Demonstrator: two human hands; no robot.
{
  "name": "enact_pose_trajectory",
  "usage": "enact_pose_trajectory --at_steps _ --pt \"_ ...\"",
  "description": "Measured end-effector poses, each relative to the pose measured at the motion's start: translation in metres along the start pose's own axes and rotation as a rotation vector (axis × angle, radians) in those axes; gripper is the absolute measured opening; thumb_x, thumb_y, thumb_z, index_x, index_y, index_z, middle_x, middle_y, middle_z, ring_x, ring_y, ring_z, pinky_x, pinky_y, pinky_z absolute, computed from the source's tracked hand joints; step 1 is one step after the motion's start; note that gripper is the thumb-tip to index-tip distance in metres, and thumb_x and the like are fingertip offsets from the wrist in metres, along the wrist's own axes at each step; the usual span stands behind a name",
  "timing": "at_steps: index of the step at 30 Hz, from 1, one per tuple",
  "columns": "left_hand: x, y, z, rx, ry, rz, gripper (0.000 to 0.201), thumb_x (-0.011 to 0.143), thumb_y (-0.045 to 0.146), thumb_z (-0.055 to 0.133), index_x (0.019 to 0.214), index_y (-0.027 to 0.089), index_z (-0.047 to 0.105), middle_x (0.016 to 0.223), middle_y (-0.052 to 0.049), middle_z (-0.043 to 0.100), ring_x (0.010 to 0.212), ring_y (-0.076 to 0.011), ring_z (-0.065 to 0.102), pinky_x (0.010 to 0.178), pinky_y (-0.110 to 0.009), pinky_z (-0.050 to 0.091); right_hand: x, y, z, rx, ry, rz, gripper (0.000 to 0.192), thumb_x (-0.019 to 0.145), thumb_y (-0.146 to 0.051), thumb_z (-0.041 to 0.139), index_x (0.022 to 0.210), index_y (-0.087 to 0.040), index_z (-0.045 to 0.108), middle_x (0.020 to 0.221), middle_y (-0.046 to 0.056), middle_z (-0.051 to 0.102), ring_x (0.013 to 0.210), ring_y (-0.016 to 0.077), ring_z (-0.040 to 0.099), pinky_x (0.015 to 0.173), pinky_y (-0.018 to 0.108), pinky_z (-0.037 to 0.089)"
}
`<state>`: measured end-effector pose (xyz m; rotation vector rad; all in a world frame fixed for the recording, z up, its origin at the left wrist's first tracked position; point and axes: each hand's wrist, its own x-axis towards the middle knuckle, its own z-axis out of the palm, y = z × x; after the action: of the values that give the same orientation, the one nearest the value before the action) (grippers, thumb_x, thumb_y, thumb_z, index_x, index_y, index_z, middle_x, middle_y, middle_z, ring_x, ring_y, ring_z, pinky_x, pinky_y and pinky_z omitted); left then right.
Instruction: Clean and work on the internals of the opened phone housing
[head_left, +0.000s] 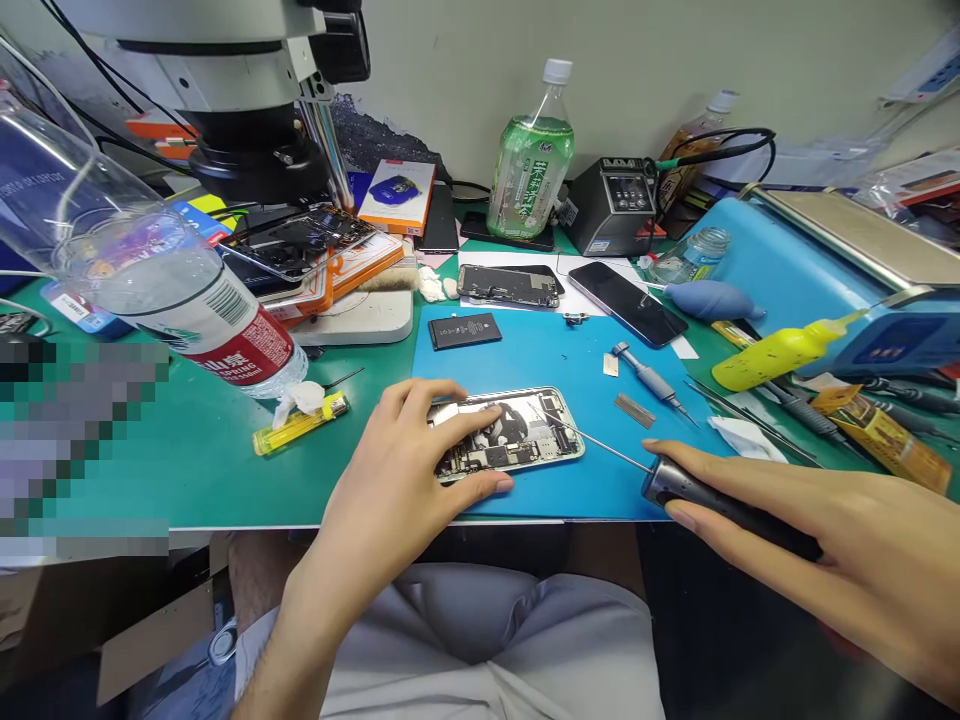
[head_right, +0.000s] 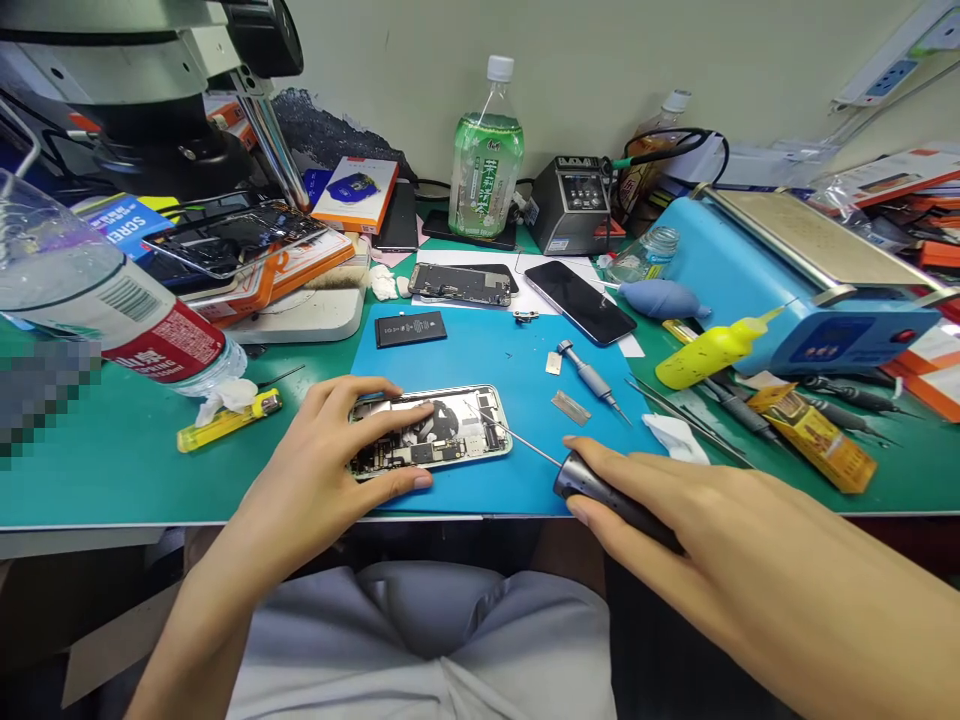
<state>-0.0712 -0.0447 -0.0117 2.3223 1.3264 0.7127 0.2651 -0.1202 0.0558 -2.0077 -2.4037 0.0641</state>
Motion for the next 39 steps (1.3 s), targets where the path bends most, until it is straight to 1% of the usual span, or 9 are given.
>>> enact_pose_trajectory --at_steps 3,6,9,15,18,22,27,32,39 --pt "0.000 0.000 0.000 0.000 -0.005 -0.001 0.045 0.093 0.045 0.081 0.137 0.041 0.070 0.143 -0.002 0.058 0.136 -0.0311 0.048 0.114 -0.051 0.048 0.002 -0.007 -0.002 -0.017 -0.039 -0.069 0.049 0.104 -0.063 0.044 0.141 -0.044 0.071 0.123 -0.005 0.080 0.102 0.0347 0.081 0.080 0.046 0.070" --pt "0.000 -0.001 0.000 0.004 -0.002 -0.003 0.045 0.093 0.046 0.081 0.136 0.041 0.071 0.144 -0.002 0.058 0.136 -0.0318 0.048 0.115 -0.052 0.048 0.004 -0.010 -0.001 0.014 0.003 -0.090 0.050 0.103 -0.065 0.044 0.136 -0.043 0.074 0.123 -0.005 0.080 0.101 0.0391 0.080 0.077 0.054 0.070" --pt "0.000 -0.001 0.000 -0.006 -0.005 -0.004 0.045 0.093 0.045 0.082 0.136 0.041 0.071 0.144 -0.002 0.058 0.136 -0.0317 0.048 0.115 -0.052 0.048 0.007 -0.012 -0.002 0.038 0.002 -0.076 0.052 0.101 -0.067 0.043 0.133 -0.042 0.076 0.120 -0.003 0.081 0.099 0.0412 0.080 0.077 0.057 0.070" --pt "-0.001 0.000 0.000 -0.008 -0.010 -0.016 0.045 0.094 0.046 0.081 0.137 0.043 0.069 0.144 0.000 0.058 0.137 -0.0310 0.047 0.115 -0.052 0.048 0.016 -0.020 -0.015 0.091 -0.105 -0.035 0.060 0.100 -0.070 0.041 0.137 -0.037 0.075 0.129 -0.002 0.077 0.110 0.0405 0.078 0.080 0.057 0.070" --pt "0.000 0.000 0.001 -0.015 -0.013 -0.014 0.045 0.094 0.045 0.080 0.138 0.043 0.069 0.144 0.000 0.058 0.137 -0.0305 0.047 0.115 -0.052 0.047 0.018 -0.023 -0.019 0.082 -0.129 -0.016 0.061 0.100 -0.070 0.041 0.138 -0.037 0.074 0.131 -0.003 0.075 0.114 0.0392 0.077 0.083 0.056 0.070" --pt "0.000 0.000 0.001 -0.026 -0.013 -0.013 0.046 0.093 0.044 0.081 0.137 0.043 0.069 0.143 0.000 0.058 0.136 -0.0305 0.047 0.115 -0.052 0.047 0.016 -0.022 -0.019 0.066 -0.121 -0.026 0.061 0.100 -0.070 0.041 0.138 -0.037 0.074 0.131 -0.003 0.076 0.112 0.0391 0.077 0.082 0.056 0.070" --pt "0.000 0.001 0.000 -0.030 -0.006 -0.009 0.046 0.093 0.042 0.082 0.138 0.042 0.070 0.143 -0.002 0.059 0.135 -0.0314 0.049 0.114 -0.053 0.048 0.007 -0.015 -0.018 0.042 -0.060 -0.060 0.054 0.101 -0.068 0.045 0.133 -0.039 0.077 0.126 -0.003 0.078 0.108 0.0394 0.078 0.079 0.056 0.071" --pt "0.001 0.000 0.001 -0.032 0.002 -0.005 0.046 0.092 0.043 0.082 0.137 0.042 0.071 0.142 -0.002 0.059 0.133 -0.0320 0.051 0.114 -0.053 0.049 0.004 -0.015 -0.020 0.050 -0.046 -0.074 0.050 0.101 -0.066 0.048 0.133 -0.040 0.077 0.124 -0.003 0.079 0.106 0.0396 0.079 0.076 0.054 0.072" --pt "0.001 -0.001 0.002 -0.040 -0.005 -0.013 0.046 0.093 0.044 0.081 0.138 0.043 0.070 0.142 -0.001 0.058 0.135 -0.0313 0.049 0.114 -0.054 0.048 0.007 -0.019 -0.027 0.019 -0.143 -0.031 0.056 0.102 -0.071 0.039 0.134 -0.042 0.075 0.128 -0.005 0.077 0.115 0.0372 0.077 0.085 0.056 0.069"
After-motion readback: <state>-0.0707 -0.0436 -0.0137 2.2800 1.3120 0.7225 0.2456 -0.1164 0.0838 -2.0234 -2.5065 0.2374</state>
